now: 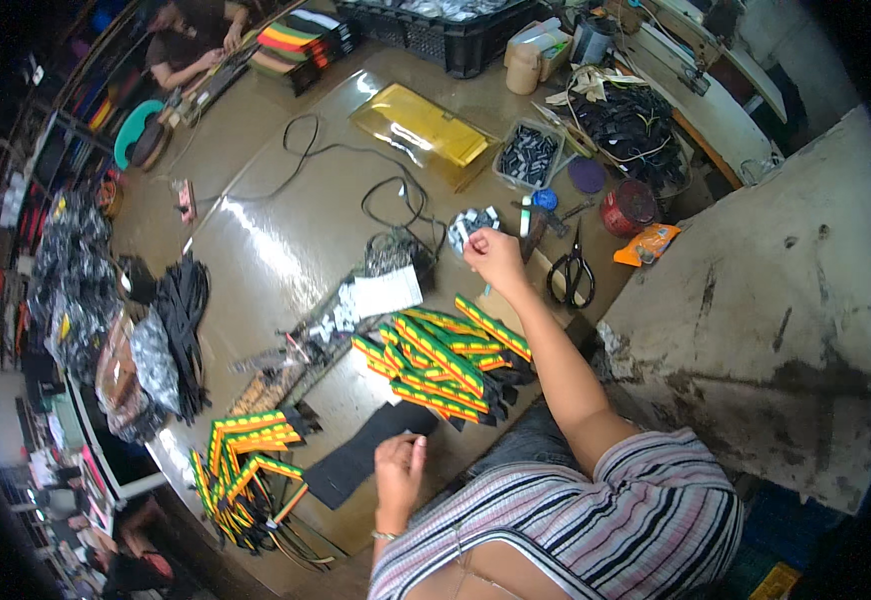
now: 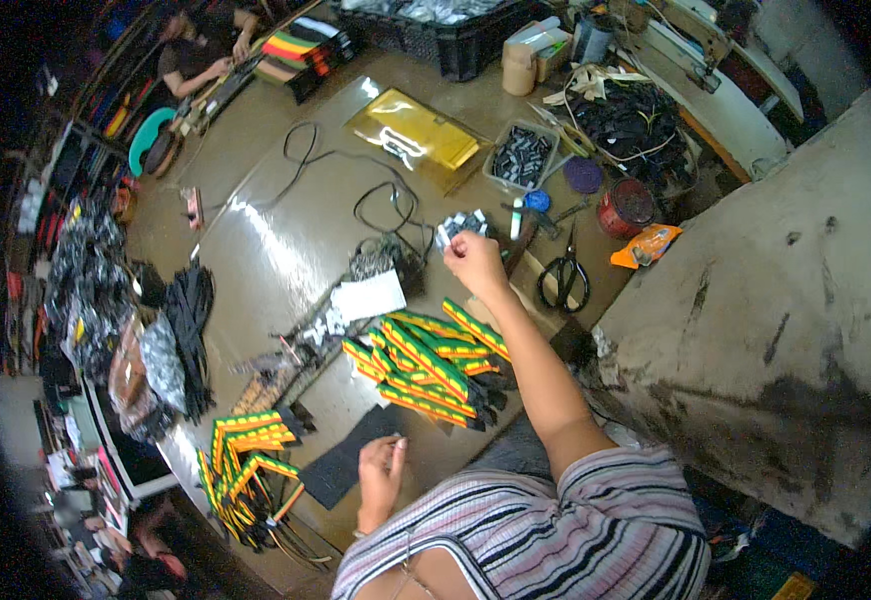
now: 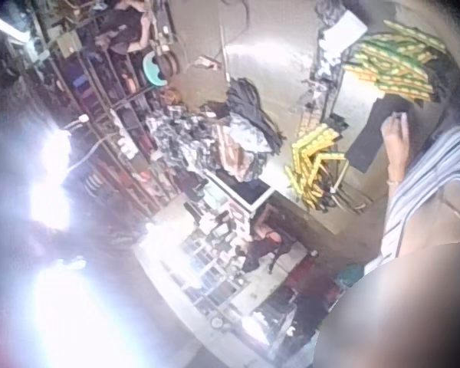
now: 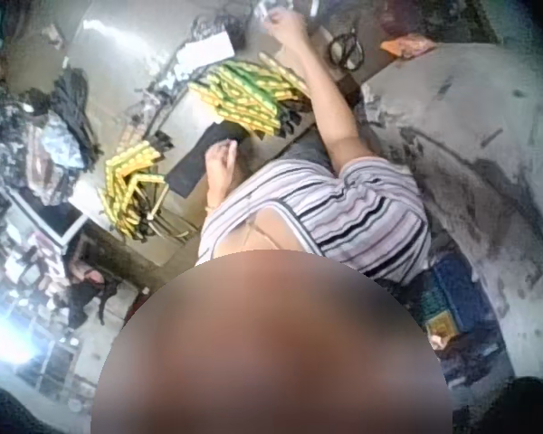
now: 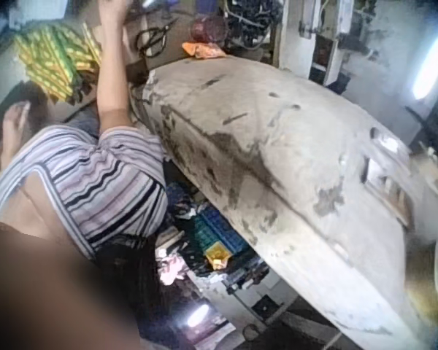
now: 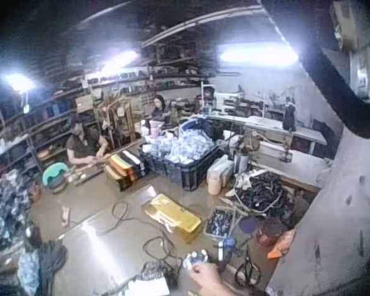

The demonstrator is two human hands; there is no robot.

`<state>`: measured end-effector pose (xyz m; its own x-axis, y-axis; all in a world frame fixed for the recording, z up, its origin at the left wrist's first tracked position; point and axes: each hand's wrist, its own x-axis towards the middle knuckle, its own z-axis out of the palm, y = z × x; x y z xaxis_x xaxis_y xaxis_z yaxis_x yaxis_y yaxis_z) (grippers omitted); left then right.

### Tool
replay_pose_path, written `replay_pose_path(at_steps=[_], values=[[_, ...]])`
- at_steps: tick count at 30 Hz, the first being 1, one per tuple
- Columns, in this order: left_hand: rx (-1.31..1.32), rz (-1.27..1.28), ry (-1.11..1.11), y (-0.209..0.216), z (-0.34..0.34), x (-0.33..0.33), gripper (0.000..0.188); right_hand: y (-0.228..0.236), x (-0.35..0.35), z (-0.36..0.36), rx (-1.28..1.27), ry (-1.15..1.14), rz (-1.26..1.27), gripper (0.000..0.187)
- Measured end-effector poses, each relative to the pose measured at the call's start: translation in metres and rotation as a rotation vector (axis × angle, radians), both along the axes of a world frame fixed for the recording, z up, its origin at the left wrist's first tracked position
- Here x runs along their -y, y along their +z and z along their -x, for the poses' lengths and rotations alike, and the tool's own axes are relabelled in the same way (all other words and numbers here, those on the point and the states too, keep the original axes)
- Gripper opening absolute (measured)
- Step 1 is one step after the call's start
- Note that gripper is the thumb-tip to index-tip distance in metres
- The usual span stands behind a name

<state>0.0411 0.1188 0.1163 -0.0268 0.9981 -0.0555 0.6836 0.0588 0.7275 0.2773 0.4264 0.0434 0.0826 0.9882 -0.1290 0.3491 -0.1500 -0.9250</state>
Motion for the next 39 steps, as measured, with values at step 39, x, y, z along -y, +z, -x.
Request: replay_pose_path(at_steps=[39], values=[[0.467, 0.74, -0.246, -0.001, -0.101, -0.16, 0.03, 0.049, -0.387, -0.367, 0.957, -0.323, 0.423, 0.035]])
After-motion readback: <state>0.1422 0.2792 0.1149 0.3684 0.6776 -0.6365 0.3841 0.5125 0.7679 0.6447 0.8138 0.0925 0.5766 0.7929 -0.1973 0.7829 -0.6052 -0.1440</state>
